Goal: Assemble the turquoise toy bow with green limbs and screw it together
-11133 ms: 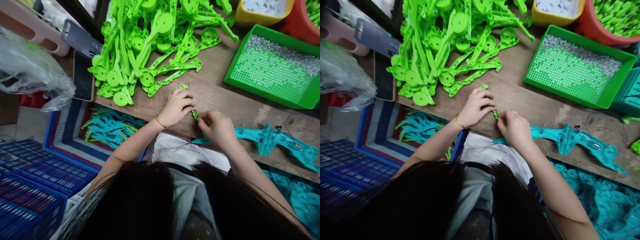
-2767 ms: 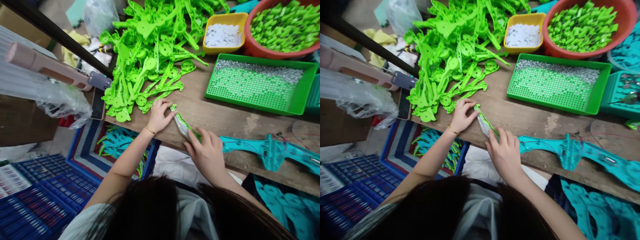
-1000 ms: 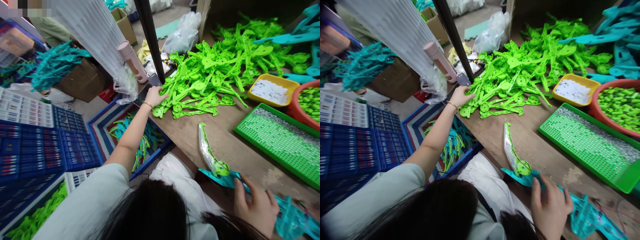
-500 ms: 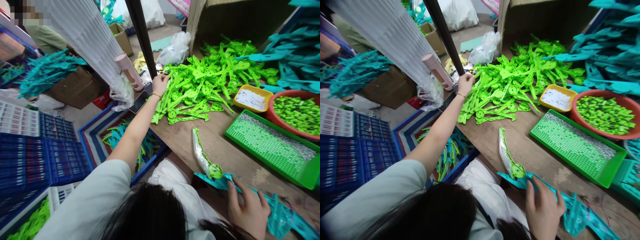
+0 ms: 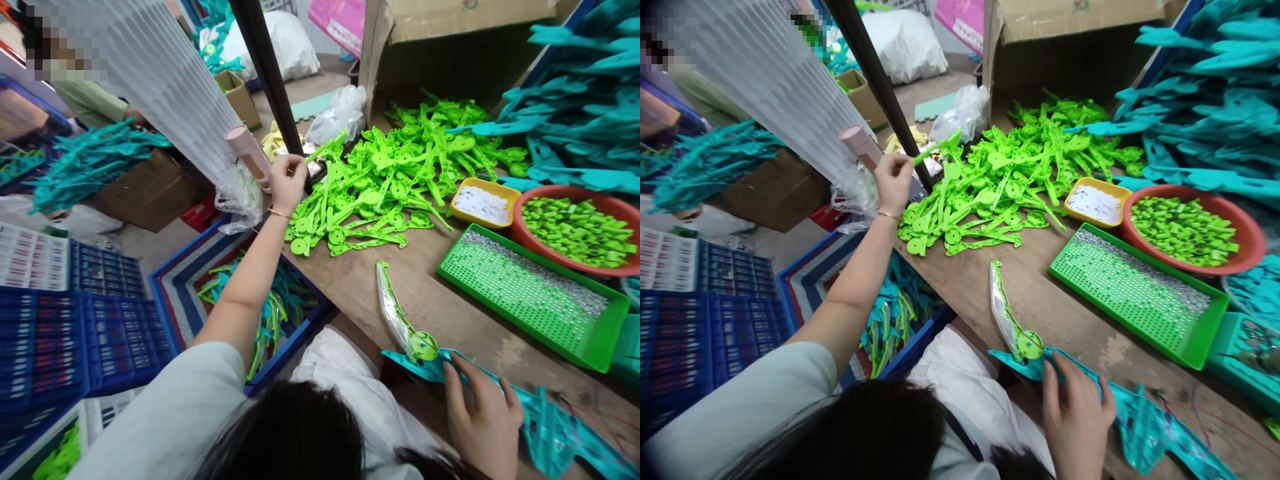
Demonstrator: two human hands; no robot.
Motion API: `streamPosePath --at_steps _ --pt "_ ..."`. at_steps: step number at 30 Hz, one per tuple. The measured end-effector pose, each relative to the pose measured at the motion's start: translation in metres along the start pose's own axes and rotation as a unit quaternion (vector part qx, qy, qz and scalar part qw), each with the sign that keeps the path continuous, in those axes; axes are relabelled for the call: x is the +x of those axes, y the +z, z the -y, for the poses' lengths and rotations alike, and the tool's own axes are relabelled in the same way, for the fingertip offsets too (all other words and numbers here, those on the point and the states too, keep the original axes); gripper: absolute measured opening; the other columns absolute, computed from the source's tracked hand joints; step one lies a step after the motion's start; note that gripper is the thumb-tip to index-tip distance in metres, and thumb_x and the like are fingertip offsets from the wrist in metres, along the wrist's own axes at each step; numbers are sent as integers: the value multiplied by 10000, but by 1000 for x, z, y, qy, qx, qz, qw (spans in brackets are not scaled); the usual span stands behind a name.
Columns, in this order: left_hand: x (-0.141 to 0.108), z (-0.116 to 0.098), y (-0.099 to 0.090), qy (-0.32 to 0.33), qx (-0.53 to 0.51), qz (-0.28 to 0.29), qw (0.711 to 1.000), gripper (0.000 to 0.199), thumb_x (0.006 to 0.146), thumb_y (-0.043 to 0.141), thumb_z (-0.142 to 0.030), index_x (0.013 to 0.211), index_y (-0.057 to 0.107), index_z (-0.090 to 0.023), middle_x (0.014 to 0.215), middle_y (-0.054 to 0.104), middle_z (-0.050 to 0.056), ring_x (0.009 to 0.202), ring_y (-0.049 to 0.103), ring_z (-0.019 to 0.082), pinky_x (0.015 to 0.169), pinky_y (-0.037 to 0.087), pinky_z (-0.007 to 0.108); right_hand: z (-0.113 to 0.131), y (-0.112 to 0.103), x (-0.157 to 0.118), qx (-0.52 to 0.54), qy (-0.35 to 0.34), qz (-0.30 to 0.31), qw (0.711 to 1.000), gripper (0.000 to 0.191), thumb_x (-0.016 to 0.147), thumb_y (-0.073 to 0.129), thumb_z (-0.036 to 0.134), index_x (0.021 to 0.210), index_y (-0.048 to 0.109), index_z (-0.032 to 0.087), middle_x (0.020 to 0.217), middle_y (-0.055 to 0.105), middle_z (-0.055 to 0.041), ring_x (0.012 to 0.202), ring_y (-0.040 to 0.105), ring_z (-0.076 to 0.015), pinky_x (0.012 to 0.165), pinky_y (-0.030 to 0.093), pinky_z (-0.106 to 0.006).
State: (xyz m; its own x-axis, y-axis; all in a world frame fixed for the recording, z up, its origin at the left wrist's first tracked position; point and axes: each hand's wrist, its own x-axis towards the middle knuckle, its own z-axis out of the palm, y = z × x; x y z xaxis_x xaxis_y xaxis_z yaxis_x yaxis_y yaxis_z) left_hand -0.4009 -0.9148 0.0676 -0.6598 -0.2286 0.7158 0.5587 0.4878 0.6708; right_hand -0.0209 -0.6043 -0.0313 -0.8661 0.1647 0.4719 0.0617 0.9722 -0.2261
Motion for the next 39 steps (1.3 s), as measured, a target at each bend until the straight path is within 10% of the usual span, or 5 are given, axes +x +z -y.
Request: streamPosePath --at_steps 5,15,28,32,39 --pt "-19 -16 39 82 110 146 980 39 787 592 -168 766 611 -196 880 647 64 924 600 200 908 464 336 -6 -3 -2 -10 -6 -18 1000 452 963 348 525 988 633 175 870 728 -83 810 680 -231 1006 384 -496" --pt "64 -17 158 -134 112 188 967 95 834 533 -123 840 613 -173 831 683 68 971 650 228 916 473 361 -11 -11 -5 -33 -8 -27 999 348 966 394 453 1005 615 188 882 730 -77 804 680 -233 992 380 -487" --pt "44 -130 20 295 58 -19 953 342 984 319 -257 1110 630 -189 1109 617 5 1144 597 155 1038 426 361 22 -23 31 35 4 -44 998 281 919 528 312 1155 588 172 1047 684 -113 975 641 -224 939 459 -399" --pt "-37 -148 -4 75 -94 164 979 126 917 543 -338 1021 607 -309 1014 632 -45 937 685 137 807 557 292 58 -29 48 89 -8 -65 994 658 855 626 345 1435 364 181 1409 449 -221 1289 474 -342 978 469 -491" --pt "-137 -109 21 -266 -102 410 867 149 923 520 -305 1046 571 -237 841 682 20 673 673 122 592 556 235 78 -7 30 104 -81 36 991 533 886 572 327 1365 450 127 1227 554 -215 1137 541 -305 911 514 -474"
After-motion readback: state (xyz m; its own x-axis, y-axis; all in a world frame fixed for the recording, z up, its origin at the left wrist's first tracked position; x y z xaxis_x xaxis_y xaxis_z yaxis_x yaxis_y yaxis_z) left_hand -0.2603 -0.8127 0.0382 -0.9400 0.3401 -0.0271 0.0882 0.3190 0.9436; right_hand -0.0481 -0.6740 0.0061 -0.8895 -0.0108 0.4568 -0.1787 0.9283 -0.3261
